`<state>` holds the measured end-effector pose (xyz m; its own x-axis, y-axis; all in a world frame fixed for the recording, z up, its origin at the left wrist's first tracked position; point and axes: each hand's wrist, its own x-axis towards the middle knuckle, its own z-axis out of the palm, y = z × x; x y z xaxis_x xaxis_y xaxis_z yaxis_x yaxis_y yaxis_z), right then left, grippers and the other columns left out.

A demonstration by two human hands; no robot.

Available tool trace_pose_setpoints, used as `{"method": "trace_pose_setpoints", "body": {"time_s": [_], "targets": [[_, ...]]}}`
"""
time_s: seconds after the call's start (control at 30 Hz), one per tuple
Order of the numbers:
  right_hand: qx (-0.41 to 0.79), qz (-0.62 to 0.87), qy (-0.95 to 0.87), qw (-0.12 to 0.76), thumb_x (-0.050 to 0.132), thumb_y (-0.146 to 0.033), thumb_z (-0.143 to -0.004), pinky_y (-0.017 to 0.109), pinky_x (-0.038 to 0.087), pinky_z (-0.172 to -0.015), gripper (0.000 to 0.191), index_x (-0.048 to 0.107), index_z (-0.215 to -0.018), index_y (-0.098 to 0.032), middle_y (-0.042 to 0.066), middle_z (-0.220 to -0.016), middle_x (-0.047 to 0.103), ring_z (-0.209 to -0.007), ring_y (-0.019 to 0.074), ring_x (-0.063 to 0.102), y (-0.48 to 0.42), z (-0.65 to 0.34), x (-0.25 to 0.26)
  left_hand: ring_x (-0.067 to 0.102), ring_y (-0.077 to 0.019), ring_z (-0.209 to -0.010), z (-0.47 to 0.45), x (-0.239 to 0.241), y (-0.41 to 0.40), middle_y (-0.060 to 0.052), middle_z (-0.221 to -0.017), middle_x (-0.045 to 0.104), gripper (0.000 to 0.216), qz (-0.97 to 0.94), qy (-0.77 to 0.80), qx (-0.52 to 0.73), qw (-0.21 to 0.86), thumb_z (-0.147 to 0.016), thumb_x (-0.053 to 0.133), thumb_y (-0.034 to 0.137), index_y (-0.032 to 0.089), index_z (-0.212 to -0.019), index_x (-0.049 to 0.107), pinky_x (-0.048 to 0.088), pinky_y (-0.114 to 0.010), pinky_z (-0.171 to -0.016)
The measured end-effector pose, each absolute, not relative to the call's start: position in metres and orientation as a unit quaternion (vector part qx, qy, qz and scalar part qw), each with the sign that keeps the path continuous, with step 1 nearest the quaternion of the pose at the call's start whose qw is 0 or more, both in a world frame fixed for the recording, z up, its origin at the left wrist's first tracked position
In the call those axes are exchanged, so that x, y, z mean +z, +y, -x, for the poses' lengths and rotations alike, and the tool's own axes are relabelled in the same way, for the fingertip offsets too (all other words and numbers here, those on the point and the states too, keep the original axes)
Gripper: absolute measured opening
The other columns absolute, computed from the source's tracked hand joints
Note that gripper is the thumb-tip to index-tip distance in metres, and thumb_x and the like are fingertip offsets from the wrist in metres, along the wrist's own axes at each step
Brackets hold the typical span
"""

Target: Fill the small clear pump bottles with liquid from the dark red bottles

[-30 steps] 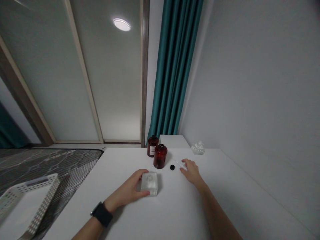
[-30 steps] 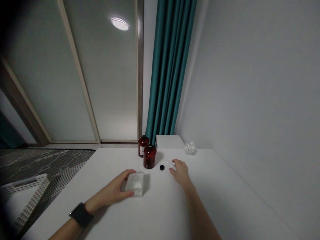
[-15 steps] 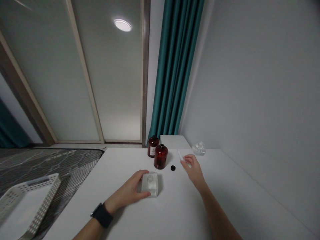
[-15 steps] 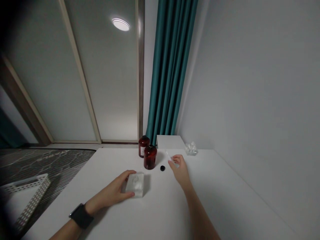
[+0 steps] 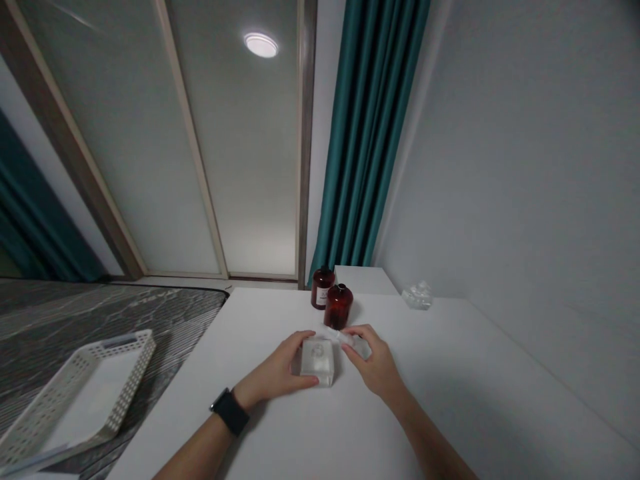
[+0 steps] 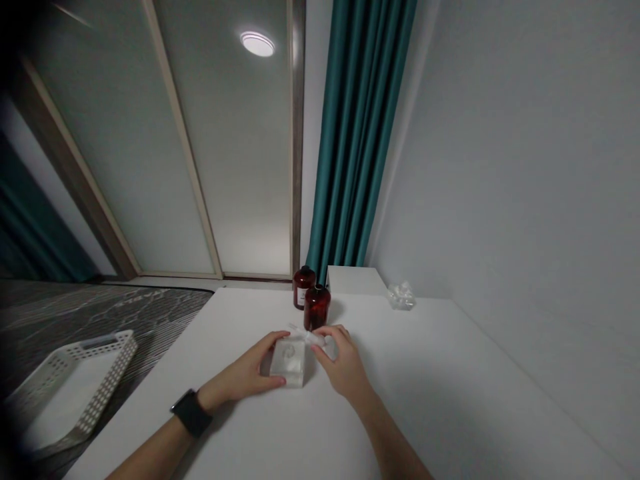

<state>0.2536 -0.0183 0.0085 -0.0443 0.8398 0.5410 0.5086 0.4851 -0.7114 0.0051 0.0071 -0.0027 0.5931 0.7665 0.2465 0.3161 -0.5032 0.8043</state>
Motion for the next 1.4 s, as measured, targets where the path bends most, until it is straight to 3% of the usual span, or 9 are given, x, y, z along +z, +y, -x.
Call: {"method": "trace_pose_setpoints", "body": {"time_s": [0.17,0.3,0.43,0.6,0.83,0.97,1.1,1.23,1.4], "targets": [[0.128,0.455,-0.738,0.482,0.063,-0.025,-0.09,0.042,0.053,-0.087,0.015,0.067,-0.104,-0.025,0.008,-0.101,0.071,-0.098,0.0269,0.065,-0.019,-0.252,0.004,0.055,-0.029,-0.117,-0.008,0.011,0.001,-0.013,-0.126,0.058,0.043,-0.79,0.342,0.416,0.294,-0.093,0.059,0.033,0.02,-0.133,0.05,0.045,-0.047,-0.103],[0.085,0.412,-0.778,0.466,0.065,-0.023,-0.09,0.047,0.051,-0.089,0.015,0.067,-0.105,-0.026,0.007,-0.102,0.074,-0.099,0.028,0.064,-0.02,-0.248,0.003,0.055,-0.0268,-0.113,-0.01,0.021,-0.004,-0.011,-0.116,0.058,0.025,-0.798,0.34,0.456,0.2,-0.094,0.059,0.028,0.022,-0.118,0.059,0.046,-0.043,-0.1],[0.07,0.39,-0.788,0.471,0.068,-0.022,-0.09,0.047,0.052,-0.088,0.015,0.067,-0.104,-0.026,0.007,-0.101,0.075,-0.097,0.0275,0.064,-0.023,-0.248,0.01,0.056,-0.0235,-0.109,-0.011,0.023,-0.005,-0.009,-0.111,0.057,0.011,-0.8,0.335,0.466,0.175,-0.097,0.055,0.022,0.022,-0.102,0.065,0.047,-0.038,-0.096],[0.117,0.424,-0.748,0.498,0.069,-0.025,-0.087,0.043,0.054,-0.086,0.019,0.067,-0.106,-0.025,0.007,-0.099,0.073,-0.097,0.027,0.066,-0.027,-0.249,0.017,0.055,-0.0243,-0.11,-0.012,0.024,-0.006,-0.009,-0.112,0.057,0.011,-0.801,0.35,0.441,0.202,-0.097,0.055,0.026,0.022,-0.097,0.065,0.046,-0.04,-0.098],[0.245,0.417,-0.638,0.599,0.075,-0.033,-0.08,0.039,0.058,-0.087,0.047,0.058,-0.123,-0.024,0.008,-0.108,0.07,-0.091,0.0217,0.07,-0.019,-0.242,0.013,0.055,-0.0235,-0.108,-0.016,0.028,-0.005,-0.008,-0.108,0.056,0.016,-0.774,0.359,0.456,0.252,-0.099,0.054,0.032,0.021,-0.092,0.064,0.045,-0.037,-0.097],[0.338,0.39,-0.571,0.638,0.074,-0.039,-0.082,0.036,0.059,-0.088,0.041,0.058,-0.117,-0.024,0.006,-0.1,0.071,-0.095,0.0221,0.07,-0.016,-0.233,0.016,0.054,-0.0226,-0.107,-0.019,0.026,-0.005,-0.006,-0.106,0.054,0.016,-0.756,0.365,0.469,0.273,-0.099,0.055,0.032,0.021,-0.091,0.064,0.044,-0.036,-0.098],[0.39,0.39,-0.541,0.635,0.074,-0.043,-0.083,0.036,0.058,-0.088,0.036,0.062,-0.11,-0.023,0.008,-0.107,0.073,-0.1,0.0234,0.07,-0.015,-0.224,0.018,0.054,-0.0226,-0.107,-0.025,0.023,-0.008,-0.006,-0.106,0.054,0.018,-0.758,0.357,0.46,0.295,-0.098,0.055,0.033,0.021,-0.089,0.064,0.043,-0.036,-0.098],[0.378,0.375,-0.569,0.627,0.072,-0.045,-0.084,0.037,0.057,-0.092,0.036,0.063,-0.109,-0.022,0.009,-0.111,0.073,-0.103,0.024,0.07,-0.009,-0.217,0.025,0.055,-0.0233,-0.105,-0.029,0.021,-0.009,-0.007,-0.104,0.056,0.016,-0.754,0.355,0.462,0.303,-0.097,0.057,0.033,0.021,-0.089,0.064,0.045,-0.037,-0.097],[0.335,0.382,-0.599,0.619,0.066,-0.043,-0.088,0.036,0.058,-0.088,0.034,0.064,-0.114,-0.022,0.007,-0.104,0.073,-0.097,0.0233,0.07,0.0,-0.213,0.036,0.056,-0.0244,-0.107,-0.026,0.021,-0.008,-0.008,-0.109,0.059,0.016,-0.759,0.354,0.464,0.289,-0.096,0.055,0.027,0.021,-0.11,0.062,0.045,-0.04,-0.098]]}}
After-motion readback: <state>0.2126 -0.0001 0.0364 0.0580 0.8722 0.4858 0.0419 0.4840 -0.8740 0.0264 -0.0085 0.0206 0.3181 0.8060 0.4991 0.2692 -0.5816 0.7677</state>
